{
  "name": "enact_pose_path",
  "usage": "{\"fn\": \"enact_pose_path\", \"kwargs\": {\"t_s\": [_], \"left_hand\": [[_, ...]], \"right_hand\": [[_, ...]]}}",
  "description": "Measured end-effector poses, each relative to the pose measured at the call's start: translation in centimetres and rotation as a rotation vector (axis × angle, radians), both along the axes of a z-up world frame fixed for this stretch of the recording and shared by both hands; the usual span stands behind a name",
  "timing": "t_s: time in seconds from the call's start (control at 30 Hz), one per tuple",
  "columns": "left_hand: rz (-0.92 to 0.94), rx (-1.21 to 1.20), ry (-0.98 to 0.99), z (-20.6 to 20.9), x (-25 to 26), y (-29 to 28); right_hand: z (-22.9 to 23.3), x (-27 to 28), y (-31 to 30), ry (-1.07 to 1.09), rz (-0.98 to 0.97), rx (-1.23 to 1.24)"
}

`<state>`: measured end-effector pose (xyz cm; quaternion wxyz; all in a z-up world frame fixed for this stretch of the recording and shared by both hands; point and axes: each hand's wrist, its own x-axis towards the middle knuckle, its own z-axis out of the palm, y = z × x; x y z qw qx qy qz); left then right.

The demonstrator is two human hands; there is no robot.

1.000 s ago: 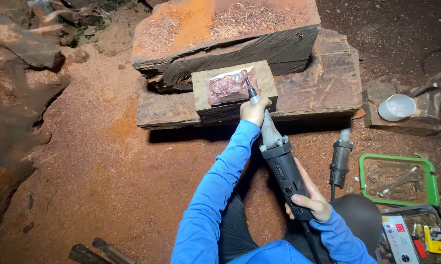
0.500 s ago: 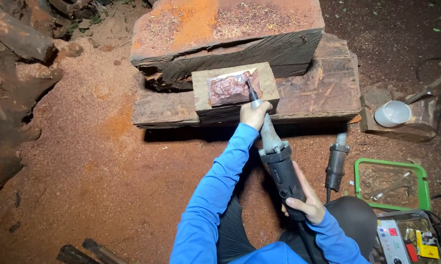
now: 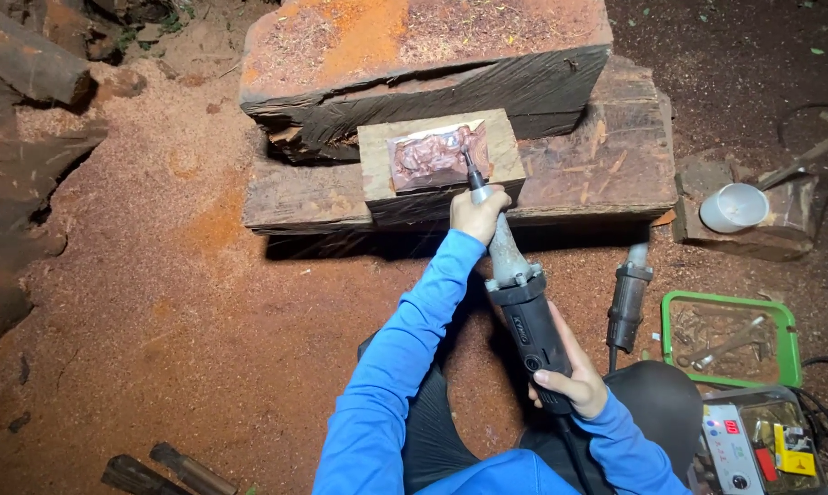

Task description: Using a handheld rotary tool to carve a detailed relief pattern into a small block of wood.

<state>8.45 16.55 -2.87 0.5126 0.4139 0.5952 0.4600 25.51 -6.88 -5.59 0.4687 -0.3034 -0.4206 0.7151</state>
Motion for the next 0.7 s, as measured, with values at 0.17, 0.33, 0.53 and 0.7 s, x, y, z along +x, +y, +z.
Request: {"fn": "enact_pose_path", "kwargs": {"t_s": [0.17, 0.33, 0.53, 0.7], "left_hand": [[-0.015, 0.042, -0.012, -1.1, -0.1, 0.1], [-0.022, 0.102, -0.01, -1.9, -0.4, -0.2], [-0.044, 0.108, -0.098, -4.3, -0.3, 0.0], [-0.066, 0.168, -0.228, -3.2, -0.8, -0.4]], "right_hand": [[0.1, -0.2, -0.2, -0.013, -0.009, -0.015], [-0.3, -0.1, -0.6, -0.042, -0.024, -0.012], [-3.0, 0.7, -0.9, -0.375, -0.233, 0.202], [-2.3, 1.0, -1.0, -0.597, -0.24, 0.21]]}}
